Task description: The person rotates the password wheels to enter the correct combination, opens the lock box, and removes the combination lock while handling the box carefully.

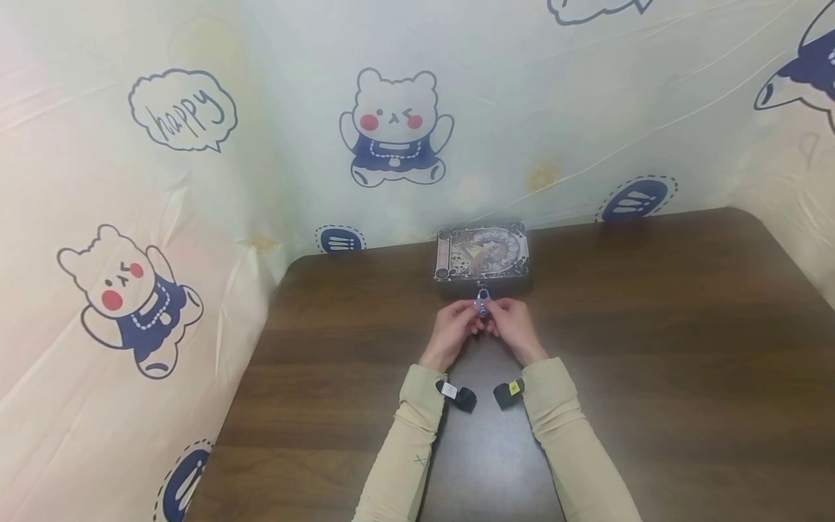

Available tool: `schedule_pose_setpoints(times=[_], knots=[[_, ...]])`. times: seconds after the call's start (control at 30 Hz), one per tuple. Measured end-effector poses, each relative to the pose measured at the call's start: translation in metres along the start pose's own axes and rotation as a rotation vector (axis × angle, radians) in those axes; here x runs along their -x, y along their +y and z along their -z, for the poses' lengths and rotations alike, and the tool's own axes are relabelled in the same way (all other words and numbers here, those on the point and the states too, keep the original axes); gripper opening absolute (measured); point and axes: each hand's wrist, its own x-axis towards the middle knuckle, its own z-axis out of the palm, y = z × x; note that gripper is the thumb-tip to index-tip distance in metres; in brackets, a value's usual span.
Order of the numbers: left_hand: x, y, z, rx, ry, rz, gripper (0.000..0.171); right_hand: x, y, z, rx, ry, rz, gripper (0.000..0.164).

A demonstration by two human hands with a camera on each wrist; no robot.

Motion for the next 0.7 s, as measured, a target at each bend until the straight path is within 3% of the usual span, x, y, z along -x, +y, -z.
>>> schedule_pose_setpoints(times=[0.7], knots=[[-0.0006, -0.0024, 0.0005, -0.02, -0.004, -0.012, 0.02, 0.0, -0.0023, 0.0013, -0.025, -0.012, -0.005, 0.023]])
